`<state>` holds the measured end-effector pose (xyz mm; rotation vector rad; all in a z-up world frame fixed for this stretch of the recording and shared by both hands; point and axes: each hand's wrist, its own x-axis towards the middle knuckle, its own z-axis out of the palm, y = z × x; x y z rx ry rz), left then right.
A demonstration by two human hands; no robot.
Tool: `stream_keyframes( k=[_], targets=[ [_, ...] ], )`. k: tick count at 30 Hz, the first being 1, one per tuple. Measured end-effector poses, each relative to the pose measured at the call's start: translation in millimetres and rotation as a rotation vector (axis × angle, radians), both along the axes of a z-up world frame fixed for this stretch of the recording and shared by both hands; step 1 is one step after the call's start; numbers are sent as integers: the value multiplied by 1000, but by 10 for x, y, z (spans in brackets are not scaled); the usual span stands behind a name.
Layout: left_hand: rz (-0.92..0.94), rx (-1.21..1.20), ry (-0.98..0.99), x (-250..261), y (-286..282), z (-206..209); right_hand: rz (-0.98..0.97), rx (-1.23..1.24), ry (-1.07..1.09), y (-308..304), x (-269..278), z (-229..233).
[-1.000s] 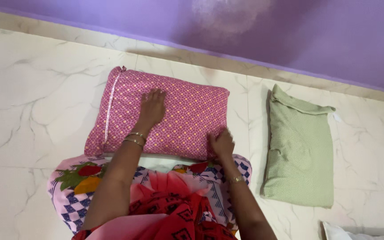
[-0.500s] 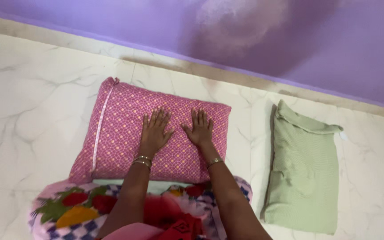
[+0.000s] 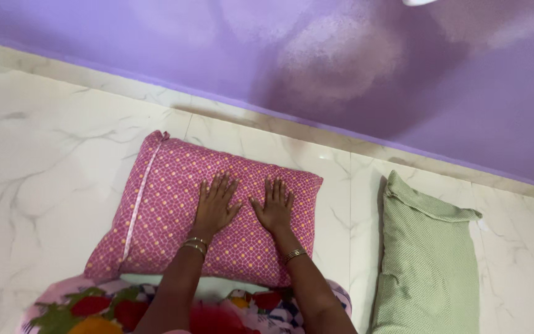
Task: The person puts pillowcases on two pillows. First, a pink patterned pillowcase is placed over a white pillow and smoothed. Then, a green patterned pillowcase is placed over another white pillow, smoothed, and the edges are tucked in. Finally, the pink pillowcase is placed over the first pillow again and smoothed.
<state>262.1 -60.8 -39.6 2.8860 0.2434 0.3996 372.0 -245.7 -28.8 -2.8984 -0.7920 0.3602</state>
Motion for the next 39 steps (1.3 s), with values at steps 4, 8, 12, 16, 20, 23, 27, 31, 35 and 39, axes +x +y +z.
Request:
stream_keyframes(
  k=[4,8,12,16,20,23,27,31,35,39],
  targets=[
    [12,-18,73,-68,-1,92,45,103,-40,-241,-208,82],
    [28,-14,240,-67,-31,374,-106,128,31,-613,-536,150],
    [123,-82,345,-324,80,620,-276,95,116,-954,-734,33],
    [177,-69,329,-863,342,634,-291,197,-77,-1310,-849,-217],
    [326,-82,393,-1533,562,445,-442,175,175,-1419,-862,-151],
    [430,-172,344,-1766,687,207,-491,131,236,-1350,-906,12],
    [423,-171,226,-1812,690,-30,-485,111,169,-1265,-910,131],
    [484,-201,105,-1842,528,-79,-460,181,53,-1322,-923,-13],
    [493,-224,39,-1806,441,86,-445,323,-40,-1359,-902,-144],
    [481,-320,-52,-1577,211,436,-375,298,-89,-1048,-965,19]
  ],
)
